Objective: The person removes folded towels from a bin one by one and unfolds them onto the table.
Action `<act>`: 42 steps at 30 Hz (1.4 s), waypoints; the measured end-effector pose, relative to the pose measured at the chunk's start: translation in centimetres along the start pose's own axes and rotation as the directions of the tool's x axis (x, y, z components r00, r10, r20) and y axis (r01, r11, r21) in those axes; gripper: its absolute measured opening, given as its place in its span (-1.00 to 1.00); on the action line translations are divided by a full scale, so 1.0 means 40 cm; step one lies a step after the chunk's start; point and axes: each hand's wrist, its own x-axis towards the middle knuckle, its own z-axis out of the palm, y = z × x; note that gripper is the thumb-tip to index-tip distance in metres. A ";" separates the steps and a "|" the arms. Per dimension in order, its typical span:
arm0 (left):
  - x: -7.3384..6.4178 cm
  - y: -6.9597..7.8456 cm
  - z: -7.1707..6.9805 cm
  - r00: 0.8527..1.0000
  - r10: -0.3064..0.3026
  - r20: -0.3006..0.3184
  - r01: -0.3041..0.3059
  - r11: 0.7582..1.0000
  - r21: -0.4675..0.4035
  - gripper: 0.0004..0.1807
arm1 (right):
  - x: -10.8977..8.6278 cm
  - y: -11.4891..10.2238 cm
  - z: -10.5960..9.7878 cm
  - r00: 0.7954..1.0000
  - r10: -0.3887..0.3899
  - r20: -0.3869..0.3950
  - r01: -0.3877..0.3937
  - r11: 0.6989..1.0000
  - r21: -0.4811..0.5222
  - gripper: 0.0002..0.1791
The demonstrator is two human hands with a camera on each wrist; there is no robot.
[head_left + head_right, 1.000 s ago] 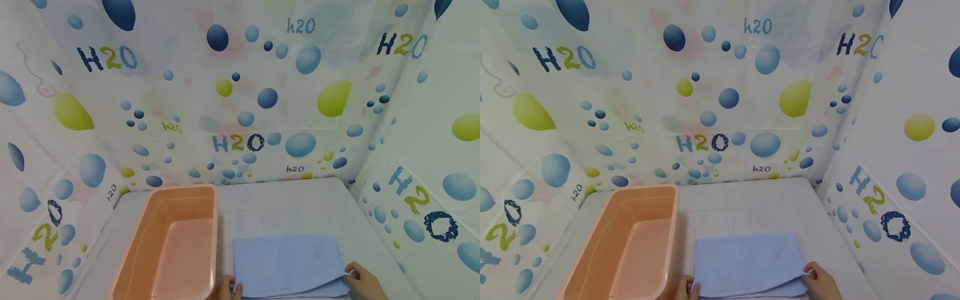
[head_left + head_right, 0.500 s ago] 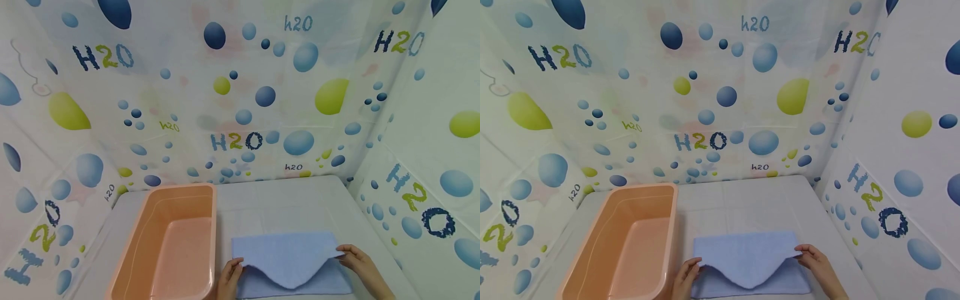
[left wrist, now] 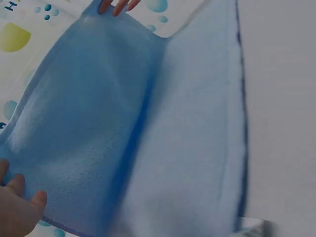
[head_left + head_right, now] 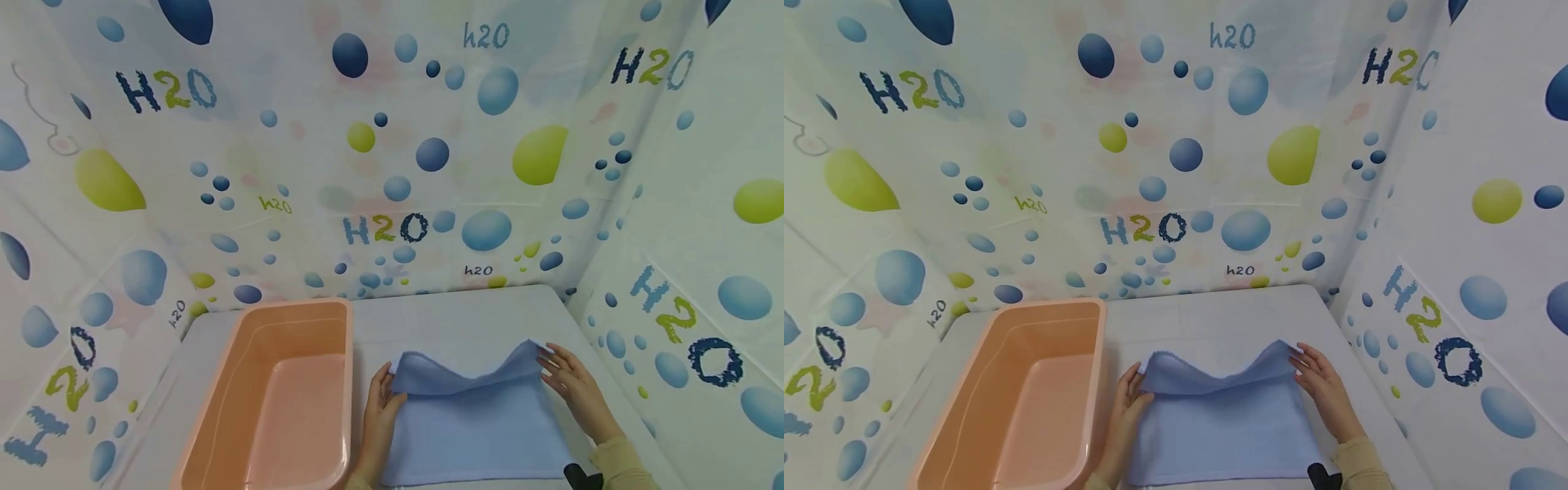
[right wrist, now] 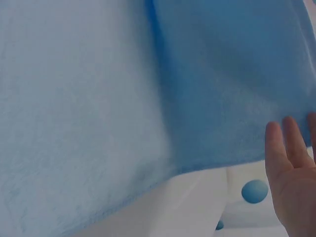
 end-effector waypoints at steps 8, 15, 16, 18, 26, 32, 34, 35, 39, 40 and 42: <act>0.056 0.008 0.024 0.999 -0.024 -0.040 0.027 0.997 0.076 -0.19 | 0.073 0.002 0.026 0.989 0.124 -0.086 -0.127 0.991 -0.040 -0.34; 0.114 0.000 0.033 0.996 -0.003 -0.085 0.017 0.986 0.164 -0.14 | 0.150 0.019 0.030 0.975 0.188 -0.117 -0.193 0.981 -0.030 -0.31; 0.124 -0.002 0.036 0.996 0.005 -0.085 0.009 0.986 0.166 -0.14 | 0.160 0.021 0.030 0.974 0.193 -0.122 -0.197 0.980 -0.020 -0.31; 0.142 -0.003 0.040 0.997 0.012 -0.072 0.000 0.986 0.166 -0.13 | 0.178 0.026 0.029 0.969 0.203 -0.138 -0.205 0.979 -0.004 -0.29; 0.188 -0.020 0.050 0.998 -0.007 -0.063 0.020 0.976 0.216 -0.08 | 0.223 0.071 0.046 0.946 0.251 -0.207 -0.252 0.968 0.022 -0.30; 0.203 -0.039 0.047 0.996 -0.002 -0.090 0.030 0.949 0.313 -0.04 | 0.253 0.104 0.072 0.927 0.297 -0.230 -0.293 0.955 0.053 -0.27; 0.205 -0.046 0.048 0.997 -0.003 -0.079 0.029 0.942 0.335 -0.02 | 0.259 0.110 0.077 0.920 0.314 -0.234 -0.312 0.949 0.045 -0.27; 0.204 -0.049 0.049 0.997 -0.004 -0.072 0.029 0.936 0.350 -0.01 | 0.261 0.113 0.078 0.920 0.316 -0.232 -0.316 0.948 0.040 -0.27; 0.203 -0.060 0.050 0.999 -0.023 -0.029 0.032 0.927 0.373 -0.02 | 0.259 0.119 0.074 0.918 0.316 -0.240 -0.320 0.947 0.026 -0.27; 0.203 -0.061 0.050 1.000 -0.024 -0.020 0.030 0.926 0.376 -0.03 | 0.257 0.120 0.072 0.919 0.315 -0.239 -0.318 0.948 0.028 -0.26; 0.201 -0.063 0.050 0.999 -0.043 -0.006 0.042 0.922 0.385 -0.05 | 0.251 0.120 0.066 0.919 0.315 -0.236 -0.319 0.948 0.022 -0.26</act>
